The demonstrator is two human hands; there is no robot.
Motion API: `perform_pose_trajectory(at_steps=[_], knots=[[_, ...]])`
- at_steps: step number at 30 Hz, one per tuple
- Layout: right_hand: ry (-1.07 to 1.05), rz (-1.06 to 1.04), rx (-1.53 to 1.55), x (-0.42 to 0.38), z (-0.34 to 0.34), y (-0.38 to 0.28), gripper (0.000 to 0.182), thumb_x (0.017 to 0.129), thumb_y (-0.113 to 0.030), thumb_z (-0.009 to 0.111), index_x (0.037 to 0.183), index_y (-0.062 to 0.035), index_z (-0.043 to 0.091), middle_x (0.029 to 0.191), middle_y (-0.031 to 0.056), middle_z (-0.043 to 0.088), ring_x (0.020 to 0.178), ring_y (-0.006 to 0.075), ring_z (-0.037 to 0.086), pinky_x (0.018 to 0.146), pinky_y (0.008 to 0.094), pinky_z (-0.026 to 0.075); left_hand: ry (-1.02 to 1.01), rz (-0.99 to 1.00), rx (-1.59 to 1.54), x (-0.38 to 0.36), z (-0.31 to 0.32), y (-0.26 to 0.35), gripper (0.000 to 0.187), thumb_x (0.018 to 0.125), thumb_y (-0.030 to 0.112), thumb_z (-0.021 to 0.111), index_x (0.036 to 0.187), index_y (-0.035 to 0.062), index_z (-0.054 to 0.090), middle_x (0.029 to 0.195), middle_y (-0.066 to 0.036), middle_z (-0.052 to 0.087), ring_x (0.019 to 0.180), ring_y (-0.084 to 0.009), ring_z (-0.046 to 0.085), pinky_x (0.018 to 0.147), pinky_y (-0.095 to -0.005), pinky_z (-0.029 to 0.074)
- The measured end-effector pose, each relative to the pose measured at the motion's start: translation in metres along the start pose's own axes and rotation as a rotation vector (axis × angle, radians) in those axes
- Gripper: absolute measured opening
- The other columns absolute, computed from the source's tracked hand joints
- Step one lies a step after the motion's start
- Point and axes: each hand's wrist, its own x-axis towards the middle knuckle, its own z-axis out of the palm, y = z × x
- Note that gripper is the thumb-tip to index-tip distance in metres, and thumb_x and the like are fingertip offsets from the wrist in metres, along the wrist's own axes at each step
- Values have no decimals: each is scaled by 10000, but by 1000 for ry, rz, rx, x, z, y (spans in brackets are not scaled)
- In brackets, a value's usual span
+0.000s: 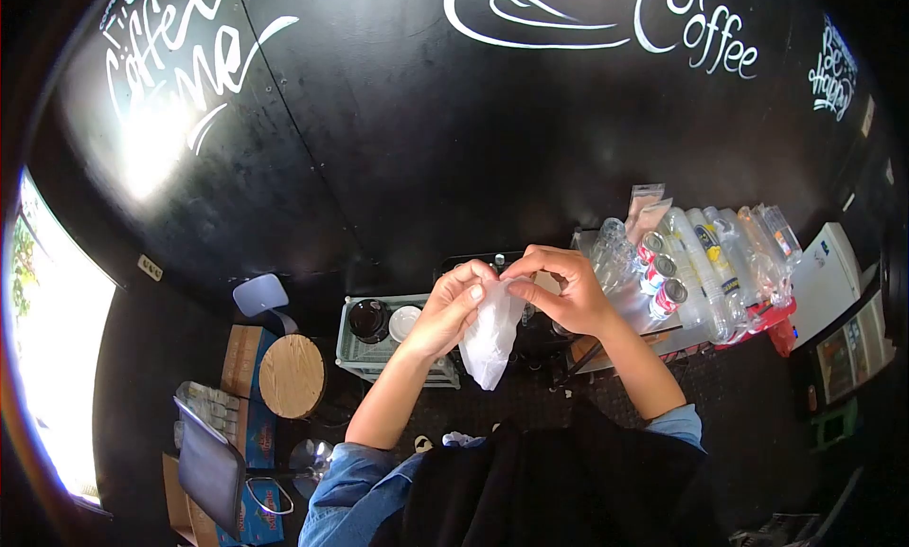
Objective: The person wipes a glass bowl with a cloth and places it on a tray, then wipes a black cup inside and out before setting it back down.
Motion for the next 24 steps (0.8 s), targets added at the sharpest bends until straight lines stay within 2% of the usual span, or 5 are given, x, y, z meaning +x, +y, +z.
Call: perform_pose_trajectory(at_steps=[7, 10, 13, 17, 24], knots=[[86, 20, -5, -8, -4, 11, 59, 760, -41, 647, 815, -43, 625, 770, 48, 614, 711, 131, 575, 642, 254, 446, 177, -60, -155, 13, 11, -3, 123, 909, 161, 487, 928, 49, 536, 838, -12, 590, 744, -76, 566, 672, -219, 470], [296, -124, 1, -6, -7, 13, 72, 736, -9, 641, 802, -32, 623, 784, 70, 620, 802, 183, 594, 756, 276, 446, 317, -87, -205, 19, 11, 0, 143, 923, 162, 453, 932, 43, 533, 845, -25, 597, 749, -99, 585, 678, -235, 486], [286, -186, 109, -8, -20, 1, 68, 739, 27, 615, 793, -15, 621, 802, 83, 630, 786, 187, 597, 786, 293, 439, 387, -10, -117, 26, 5, 6, 160, 932, 167, 431, 934, 42, 530, 834, -30, 598, 735, -102, 586, 672, -236, 490], [109, -109, 384, -17, -38, -19, 68, 736, 40, 623, 796, 9, 626, 796, 94, 634, 724, 167, 595, 678, 268, 448, 509, 154, 161, 33, -16, 8, 161, 922, 188, 473, 876, 45, 532, 745, 9, 557, 665, -47, 522, 624, -193, 439], [-275, 187, 171, 7, -38, -19, 63, 765, -50, 654, 820, -19, 644, 703, 2, 587, 594, 34, 460, 523, 192, 344, 387, 208, 561, 41, -5, 8, 98, 891, 97, 526, 901, 3, 552, 760, 33, 549, 669, -2, 456, 584, -154, 358]])
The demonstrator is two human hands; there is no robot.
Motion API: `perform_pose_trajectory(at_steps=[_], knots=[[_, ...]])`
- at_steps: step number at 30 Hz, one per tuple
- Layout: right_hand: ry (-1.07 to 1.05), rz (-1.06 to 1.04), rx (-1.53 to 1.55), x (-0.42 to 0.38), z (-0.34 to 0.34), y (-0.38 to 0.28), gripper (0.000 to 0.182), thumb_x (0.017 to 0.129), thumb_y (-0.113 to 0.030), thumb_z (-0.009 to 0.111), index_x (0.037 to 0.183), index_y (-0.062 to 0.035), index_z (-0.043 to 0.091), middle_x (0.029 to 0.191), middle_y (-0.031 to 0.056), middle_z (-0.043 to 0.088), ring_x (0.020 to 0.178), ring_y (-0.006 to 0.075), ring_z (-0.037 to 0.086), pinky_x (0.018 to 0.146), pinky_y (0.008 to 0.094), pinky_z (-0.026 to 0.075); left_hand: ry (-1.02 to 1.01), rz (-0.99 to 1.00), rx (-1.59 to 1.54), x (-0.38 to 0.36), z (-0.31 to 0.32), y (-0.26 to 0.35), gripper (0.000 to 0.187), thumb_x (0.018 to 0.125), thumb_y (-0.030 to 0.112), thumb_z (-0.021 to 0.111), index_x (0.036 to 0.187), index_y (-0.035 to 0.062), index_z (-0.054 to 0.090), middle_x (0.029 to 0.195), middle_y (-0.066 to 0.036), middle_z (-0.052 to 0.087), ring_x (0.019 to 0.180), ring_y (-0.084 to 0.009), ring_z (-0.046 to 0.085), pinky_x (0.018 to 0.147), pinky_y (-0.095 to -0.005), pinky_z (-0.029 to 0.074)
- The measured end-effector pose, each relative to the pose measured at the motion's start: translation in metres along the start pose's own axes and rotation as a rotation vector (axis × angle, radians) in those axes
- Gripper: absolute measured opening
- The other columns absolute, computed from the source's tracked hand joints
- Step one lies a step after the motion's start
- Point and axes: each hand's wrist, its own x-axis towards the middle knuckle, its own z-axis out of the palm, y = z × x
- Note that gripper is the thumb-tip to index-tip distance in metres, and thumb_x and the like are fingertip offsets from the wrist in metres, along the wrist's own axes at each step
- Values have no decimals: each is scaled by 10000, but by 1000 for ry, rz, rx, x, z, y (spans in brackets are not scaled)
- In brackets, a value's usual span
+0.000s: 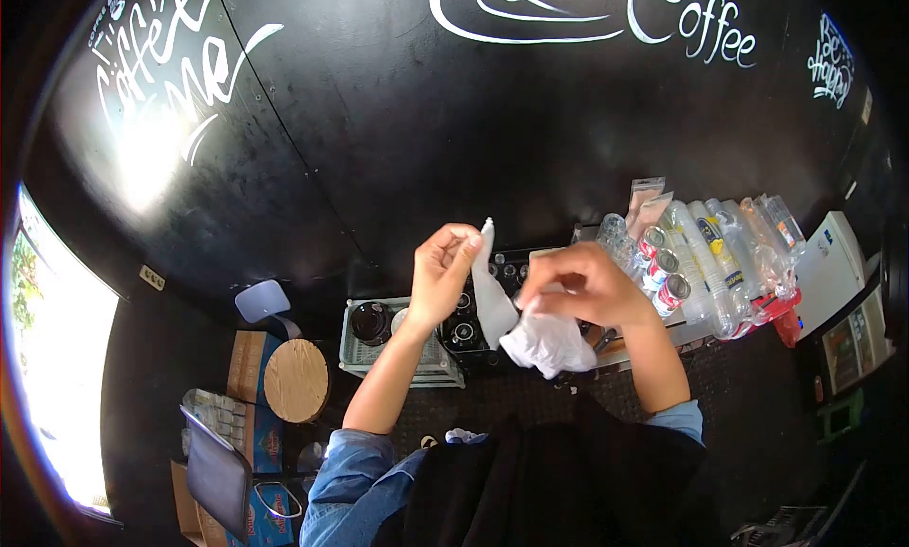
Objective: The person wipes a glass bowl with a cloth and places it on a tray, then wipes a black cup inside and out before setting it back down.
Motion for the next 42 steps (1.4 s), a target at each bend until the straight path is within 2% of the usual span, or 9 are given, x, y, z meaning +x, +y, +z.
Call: perform_pose_trajectory(at_steps=[1, 3, 5, 14, 26, 33, 35, 38, 42], knots=[[7, 91, 22, 6, 3, 1, 58, 772, -55, 650, 817, -19, 642, 697, -14, 580, 591, 17, 440, 519, 187, 335, -37, -12, 7, -2, 3, 1, 91, 890, 89, 526, 904, 2, 552, 761, 31, 549, 668, -1, 454, 579, -152, 355], [50, 95, 109, 14, 5, 18, 76, 793, -76, 640, 816, -6, 623, 692, -14, 583, 615, 16, 461, 541, 185, 356, -85, 2, 19, -2, 7, 0, 96, 886, 91, 531, 904, 0, 558, 774, 36, 542, 654, 13, 433, 538, -133, 319], [92, 90, 205, 19, 6, 32, 90, 792, -76, 647, 811, 4, 612, 693, 4, 584, 613, 30, 500, 547, 188, 386, -97, 7, 59, -4, 6, 1, 99, 886, 86, 529, 906, -6, 557, 788, 26, 551, 671, 7, 452, 554, -138, 338], [137, 202, 134, 22, 5, 39, 122, 810, -110, 635, 786, 5, 601, 685, 6, 586, 633, 37, 522, 585, 190, 413, -30, 30, 89, -10, 7, -2, 110, 888, 65, 519, 904, -34, 564, 777, 6, 572, 691, -10, 470, 580, -153, 366], [196, 238, 114, 15, 8, 45, 177, 805, -153, 635, 732, 1, 589, 639, -11, 563, 589, 30, 490, 550, 196, 396, 13, 49, 147, -24, 17, 0, 153, 892, 78, 510, 944, -55, 567, 813, -25, 590, 735, -33, 507, 641, -160, 408], [205, 217, 83, 14, 11, 41, 176, 809, -148, 627, 722, -1, 584, 627, -15, 549, 586, 31, 477, 546, 200, 387, -4, 89, 99, -26, 20, 9, 198, 903, 129, 497, 935, -46, 584, 775, -14, 585, 681, -25, 475, 598, -170, 394], [177, 186, 74, 12, 10, 39, 148, 820, -111, 618, 728, -3, 575, 645, -23, 553, 604, 17, 482, 550, 185, 380, -49, 22, 139, -26, 16, 9, 208, 919, 123, 448, 955, -35, 579, 842, -30, 600, 759, -61, 521, 680, -214, 421], [153, 164, 54, 10, 9, 38, 140, 818, -104, 618, 734, 0, 578, 654, -19, 556, 613, 19, 487, 554, 186, 385, -70, -12, 131, -26, 13, 6, 181, 906, 100, 471, 953, -39, 576, 863, -49, 611, 792, -78, 548, 726, -224, 443], [163, 127, 42, 9, 10, 38, 153, 804, -124, 627, 738, 7, 584, 629, -3, 548, 596, 40, 466, 560, 209, 386, -113, -3, 42, -29, 21, 16, 138, 881, 66, 516, 946, -40, 575, 861, -52, 610, 786, -71, 549, 712, -202, 443]])
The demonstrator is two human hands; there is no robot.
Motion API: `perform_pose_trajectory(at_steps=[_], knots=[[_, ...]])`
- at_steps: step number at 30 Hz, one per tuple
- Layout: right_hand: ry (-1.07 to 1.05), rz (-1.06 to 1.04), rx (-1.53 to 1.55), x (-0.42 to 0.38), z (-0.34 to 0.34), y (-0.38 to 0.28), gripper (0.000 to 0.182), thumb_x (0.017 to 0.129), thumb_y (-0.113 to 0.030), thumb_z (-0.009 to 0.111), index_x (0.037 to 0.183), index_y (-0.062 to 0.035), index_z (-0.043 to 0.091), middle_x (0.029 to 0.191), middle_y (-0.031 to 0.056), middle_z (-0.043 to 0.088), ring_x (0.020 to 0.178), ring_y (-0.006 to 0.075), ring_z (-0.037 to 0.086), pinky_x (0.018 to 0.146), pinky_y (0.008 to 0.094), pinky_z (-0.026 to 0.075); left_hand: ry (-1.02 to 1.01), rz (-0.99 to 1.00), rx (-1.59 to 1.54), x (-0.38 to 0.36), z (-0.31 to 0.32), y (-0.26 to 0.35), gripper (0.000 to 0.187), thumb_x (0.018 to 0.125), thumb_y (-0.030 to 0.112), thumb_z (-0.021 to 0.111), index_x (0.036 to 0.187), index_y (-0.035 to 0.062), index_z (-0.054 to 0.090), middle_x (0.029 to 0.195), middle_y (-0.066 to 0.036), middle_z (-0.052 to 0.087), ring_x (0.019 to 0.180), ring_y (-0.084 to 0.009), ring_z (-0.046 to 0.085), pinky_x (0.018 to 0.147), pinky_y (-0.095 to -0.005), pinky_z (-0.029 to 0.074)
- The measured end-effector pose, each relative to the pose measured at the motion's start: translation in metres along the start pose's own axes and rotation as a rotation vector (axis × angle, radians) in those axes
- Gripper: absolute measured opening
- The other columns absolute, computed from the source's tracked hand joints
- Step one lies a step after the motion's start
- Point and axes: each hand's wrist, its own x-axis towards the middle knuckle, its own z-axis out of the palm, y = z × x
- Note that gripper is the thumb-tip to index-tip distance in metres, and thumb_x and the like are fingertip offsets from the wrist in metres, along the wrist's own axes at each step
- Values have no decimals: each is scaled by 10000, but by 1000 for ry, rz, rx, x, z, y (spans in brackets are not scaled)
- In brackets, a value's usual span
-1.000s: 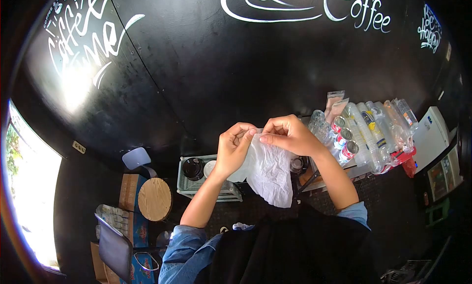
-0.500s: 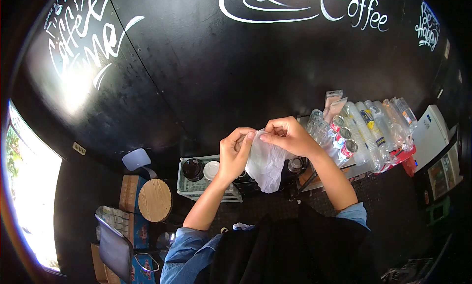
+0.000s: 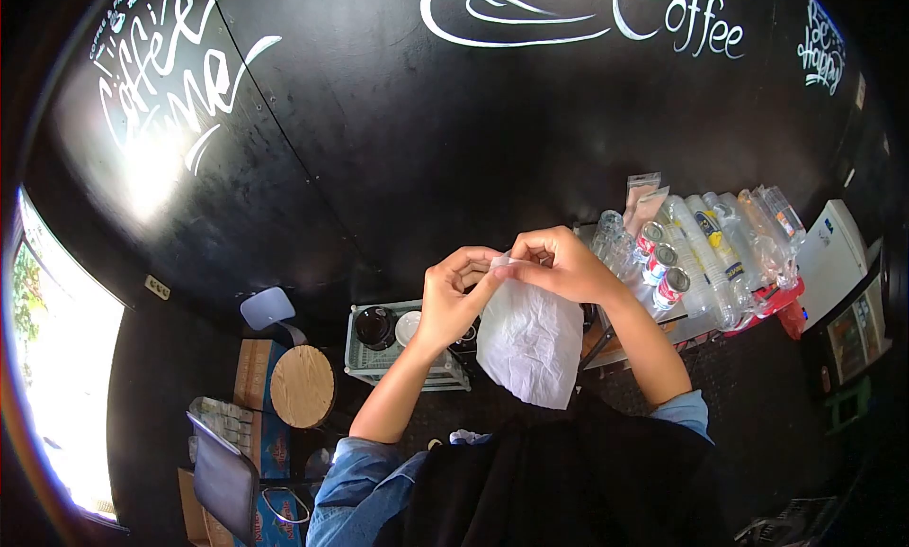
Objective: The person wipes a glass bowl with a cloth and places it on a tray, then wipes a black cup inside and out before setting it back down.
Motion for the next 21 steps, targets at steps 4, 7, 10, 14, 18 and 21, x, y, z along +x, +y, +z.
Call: perform_pose_trajectory(at_steps=[4, 7, 10, 14, 18, 21], knots=[[-4, 29, -13, -5, -1, -3, 137, 783, -110, 644, 751, 10, 586, 648, 3, 562, 612, 43, 478, 569, 218, 392, 32, 10, 68, 2, -3, 0, 117, 857, 43, 556, 929, -49, 568, 824, -44, 605, 735, -51, 549, 632, -170, 437], [-62, 71, -8, -9, -5, -2, 146, 770, -114, 657, 774, 18, 597, 672, 17, 584, 617, 52, 494, 572, 228, 399, 87, 62, 189, 5, -11, 1, 88, 858, 26, 544, 906, -47, 559, 774, -22, 584, 700, -40, 547, 614, -166, 440], [-143, 80, -87, -12, -8, -4, 162, 767, -124, 667, 783, 26, 608, 677, 20, 595, 622, 49, 505, 567, 222, 402, 136, 144, 236, 7, -16, 10, 75, 866, 29, 529, 897, -37, 546, 768, -17, 573, 704, -46, 539, 620, -190, 445], [-132, 51, -293, -13, -12, 0, 208, 787, -161, 656, 762, 39, 608, 646, 6, 578, 605, 43, 490, 547, 216, 391, 233, 252, 531, 6, -25, 15, 68, 868, 36, 517, 880, -31, 523, 770, -72, 585, 681, -101, 565, 637, -239, 464], [-98, 74, -237, -5, -10, -11, 237, 784, -184, 641, 815, 50, 621, 623, 126, 584, 575, 115, 527, 553, 286, 406, 292, 399, 668, 2, -36, 13, 55, 852, 22, 529, 872, -27, 515, 768, -110, 589, 622, -137, 574, 585, -242, 465], [-49, 22, -327, 2, -10, -12, 232, 787, -178, 636, 785, 52, 613, 583, 125, 552, 546, 118, 509, 530, 296, 390, 329, 423, 721, -2, -41, 20, 47, 851, 24, 535, 874, -16, 528, 742, -76, 579, 605, -94, 546, 538, -213, 436]])
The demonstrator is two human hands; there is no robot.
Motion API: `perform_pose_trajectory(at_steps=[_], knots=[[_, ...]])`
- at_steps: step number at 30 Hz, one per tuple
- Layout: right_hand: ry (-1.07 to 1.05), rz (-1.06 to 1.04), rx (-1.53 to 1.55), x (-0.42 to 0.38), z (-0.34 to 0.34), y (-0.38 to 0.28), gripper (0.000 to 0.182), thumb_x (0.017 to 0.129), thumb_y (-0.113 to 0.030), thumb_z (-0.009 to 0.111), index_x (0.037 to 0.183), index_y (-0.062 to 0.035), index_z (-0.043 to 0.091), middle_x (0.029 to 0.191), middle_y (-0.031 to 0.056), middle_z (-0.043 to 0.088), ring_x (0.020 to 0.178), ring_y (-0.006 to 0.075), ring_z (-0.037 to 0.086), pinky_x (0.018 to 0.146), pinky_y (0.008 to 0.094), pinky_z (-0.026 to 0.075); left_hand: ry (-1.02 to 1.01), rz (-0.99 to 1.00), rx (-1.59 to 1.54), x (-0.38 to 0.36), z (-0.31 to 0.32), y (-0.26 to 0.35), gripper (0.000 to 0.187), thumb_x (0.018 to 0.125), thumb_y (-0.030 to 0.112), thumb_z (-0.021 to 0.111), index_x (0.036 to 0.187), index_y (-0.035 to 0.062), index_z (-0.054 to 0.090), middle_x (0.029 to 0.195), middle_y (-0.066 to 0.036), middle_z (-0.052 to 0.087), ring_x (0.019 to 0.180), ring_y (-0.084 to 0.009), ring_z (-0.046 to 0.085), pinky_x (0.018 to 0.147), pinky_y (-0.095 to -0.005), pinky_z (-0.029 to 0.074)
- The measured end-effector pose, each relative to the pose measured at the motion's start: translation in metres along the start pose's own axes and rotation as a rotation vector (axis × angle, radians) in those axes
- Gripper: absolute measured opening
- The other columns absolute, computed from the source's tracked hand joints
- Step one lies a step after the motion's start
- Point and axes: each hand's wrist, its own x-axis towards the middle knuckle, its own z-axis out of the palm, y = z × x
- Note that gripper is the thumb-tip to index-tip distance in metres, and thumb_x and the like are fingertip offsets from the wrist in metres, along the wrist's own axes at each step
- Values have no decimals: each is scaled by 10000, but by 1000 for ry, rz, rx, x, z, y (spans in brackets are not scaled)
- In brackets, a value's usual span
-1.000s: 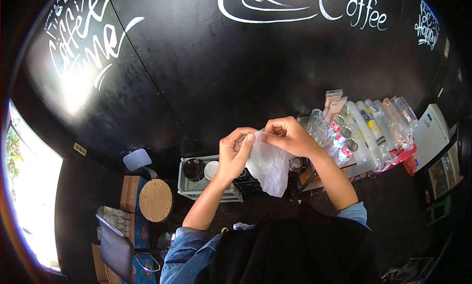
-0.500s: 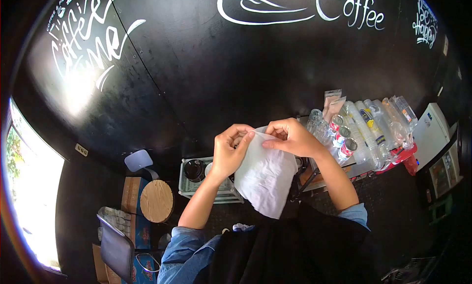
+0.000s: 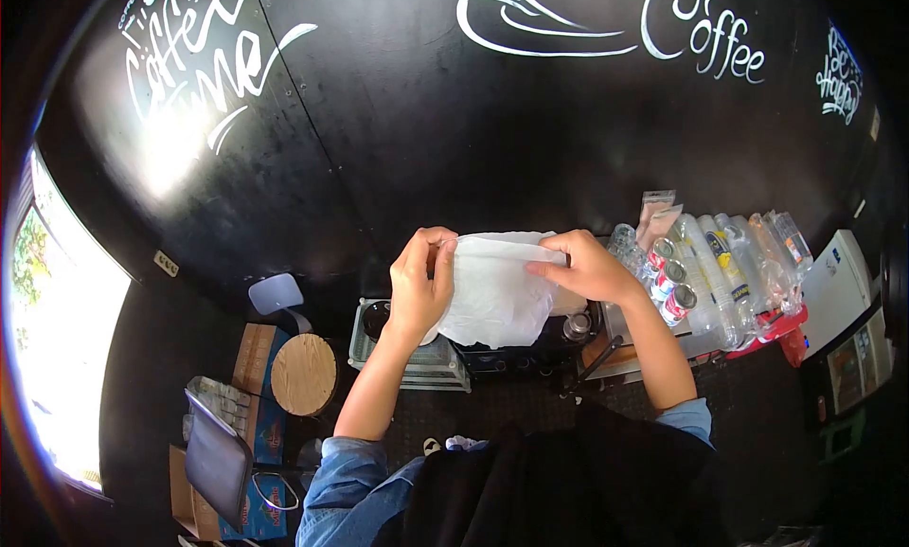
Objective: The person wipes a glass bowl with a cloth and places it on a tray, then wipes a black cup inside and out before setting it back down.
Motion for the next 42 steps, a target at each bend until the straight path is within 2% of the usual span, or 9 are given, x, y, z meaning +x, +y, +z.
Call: perform_pose_trajectory(at_steps=[8, 14, 16, 18, 20, 24, 29, 35, 42], knots=[[253, -87, -188, 17, 16, 14, 186, 767, -156, 653, 793, 15, 585, 911, 91, 557, 630, 135, 475, 548, 290, 374, 24, 42, 185, 0, -20, -5, 46, 833, 17, 552, 872, -6, 564, 729, -63, 581, 556, -83, 527, 487, -207, 398], [132, -364, -163, 28, 51, 0, 791, 670, -445, 715, 1271, -63, 371, 1239, 151, 464, 1138, 296, 446, 988, 433, 273, -183, 86, 182, -1, -18, 7, 38, 824, 16, 557, 855, 0, 574, 750, -95, 588, 528, -164, 536, 486, -258, 427], [18, -264, -170, 33, 65, 8, 644, 733, -351, 687, 1246, -72, 415, 1092, 150, 565, 981, 266, 552, 1002, 438, 250, -249, 45, 204, -2, -17, 10, 61, 792, 8, 573, 852, 6, 564, 765, -116, 579, 662, -303, 591, 555, -352, 464], [-100, -77, 19, 36, 63, 11, 290, 784, -236, 651, 958, -7, 617, 727, 99, 637, 636, 169, 593, 747, 324, 451, -168, 42, 105, -6, -14, 1, 59, 788, 11, 583, 844, 1, 565, 727, -107, 567, 599, -249, 580, 511, -310, 447], [-86, -86, 254, 35, 67, 15, 217, 778, -190, 667, 845, 9, 613, 648, 81, 588, 583, 103, 510, 561, 273, 403, -223, -315, -46, -14, -20, -9, 195, 737, 67, 658, 900, 2, 571, 779, -62, 567, 608, -123, 505, 536, -259, 408], [-91, -84, 291, 31, 67, 24, 212, 781, -176, 662, 799, 22, 587, 642, 51, 546, 604, 86, 491, 562, 262, 393, -427, -143, -299, -23, -18, -27, 621, 618, 241, 765, 1120, 1, 490, 1045, -106, 503, 905, -156, 509, 753, -283, 420], [-83, -111, 195, 30, 61, 29, 264, 781, -219, 655, 781, 33, 577, 665, 50, 523, 611, 119, 510, 586, 290, 411, -465, -368, -242, -38, -5, -31, 196, 740, 132, 690, 844, -8, 600, 691, -59, 598, 647, -93, 555, 611, -248, 450], [-111, 203, 357, 13, 51, 51, 269, 813, -241, 635, 944, -7, 620, 767, 13, 620, 680, 57, 517, 627, 241, 433, -440, -459, -262, -47, -5, -47, 186, 769, 153, 682, 798, -7, 592, 676, -38, 600, 637, -57, 531, 573, -223, 429], [-73, 51, 645, -10, 34, 94, 469, 778, -369, 657, 1062, -8, 559, 1039, 50, 582, 894, 102, 516, 816, 254, 405, -511, -525, -299, -58, 2, -64, 133, 785, 116, 660, 795, -4, 603, 704, -4, 594, 663, -43, 513, 604, -208, 423]])
